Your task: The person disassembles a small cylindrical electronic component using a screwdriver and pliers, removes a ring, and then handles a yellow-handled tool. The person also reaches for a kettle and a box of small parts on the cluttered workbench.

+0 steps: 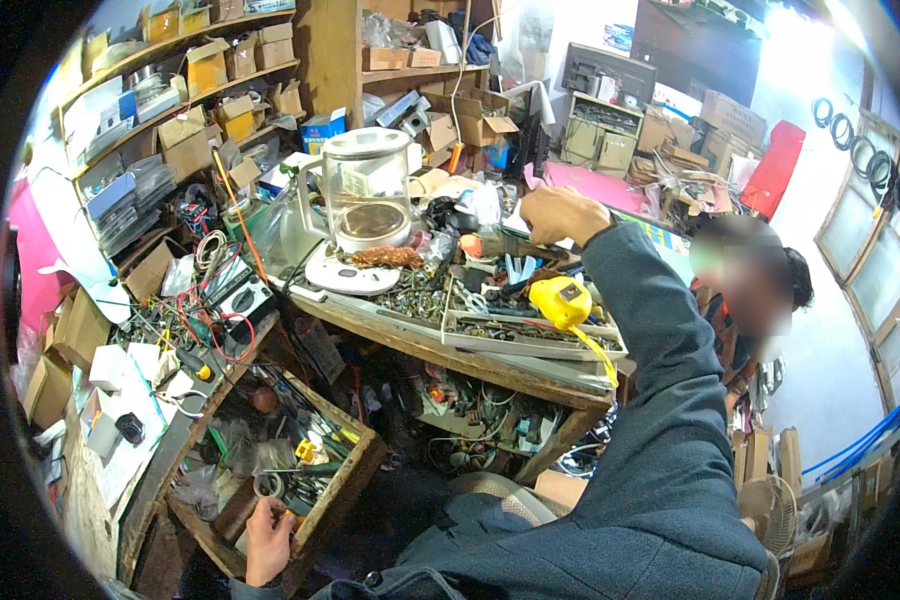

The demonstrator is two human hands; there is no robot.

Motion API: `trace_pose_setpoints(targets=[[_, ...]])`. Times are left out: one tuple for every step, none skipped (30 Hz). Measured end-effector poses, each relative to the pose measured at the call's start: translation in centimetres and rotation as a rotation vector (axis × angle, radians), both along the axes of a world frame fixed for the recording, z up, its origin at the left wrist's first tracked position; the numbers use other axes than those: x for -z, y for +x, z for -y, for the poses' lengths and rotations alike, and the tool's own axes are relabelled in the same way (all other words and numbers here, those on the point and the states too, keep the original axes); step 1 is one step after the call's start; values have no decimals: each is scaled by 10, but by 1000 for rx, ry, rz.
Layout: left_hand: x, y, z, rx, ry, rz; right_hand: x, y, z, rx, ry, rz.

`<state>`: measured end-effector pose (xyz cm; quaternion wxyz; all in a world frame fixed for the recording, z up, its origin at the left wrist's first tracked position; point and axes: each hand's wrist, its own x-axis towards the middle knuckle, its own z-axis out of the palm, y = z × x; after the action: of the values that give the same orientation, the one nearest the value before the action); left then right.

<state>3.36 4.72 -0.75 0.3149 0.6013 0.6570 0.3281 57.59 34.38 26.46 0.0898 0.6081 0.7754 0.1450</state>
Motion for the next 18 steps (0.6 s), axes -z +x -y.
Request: trace_pose_setpoints(targets=[[-4, 2, 0, 0, -9, -18, -4, -2, -1, 8, -22, 5], [-9, 4, 1, 0, -18, -35, -7, -4, -3, 15, -44, 10], [-14, 7, 1, 2, -25, -53, -11, -4, -10, -3, -41, 19], [-12, 9, 0, -9, 8, -66, -17, -4, -16, 13, -79, -47], [-9, 10, 0, -19, 40, -80, -23, -5, -21, 28, -117, -113], [-6, 11, 1, -34, 70, -91, -32, -13, -23, 40, -158, -176], [-25, 24, 3, -37, 114, -121, -39, -22, -26, 38, -182, -239], [-22, 33, 3, -84, 154, -92, -44, -30, -38, 52, -217, -227], [-18, 42, -1, -127, 200, -63, -51, -35, -48, 62, -239, -235], [-21, 53, -2, -170, 242, -32, -57, -43, -58, 73, -265, -240], [-29, 66, -7, -192, 209, 81, -62, -54, -70, 38, -262, -192], [-38, 76, -15, -162, 226, 4, -64, -56, -85, 50, -283, -228], [-42, 88, -25, -174, 279, 54, -64, -59, -104, 45, -277, -239], [-38, 98, -36, -188, 332, 103, -62, -62, -122, 39, -272, -249], [-27, 104, -48, -199, 352, 53, -59, -70, -138, 25, -276, -271], [-22, 109, -58, -203, 374, 7, -55, -76, -154, -124, -132, -148], [-22, 117, -63, -222, 350, 65, -53, -80, -169, -105, -151, -239], [-24, 124, -68, -214, 368, 31, -47, -87, -186, -88, -178, -330]])
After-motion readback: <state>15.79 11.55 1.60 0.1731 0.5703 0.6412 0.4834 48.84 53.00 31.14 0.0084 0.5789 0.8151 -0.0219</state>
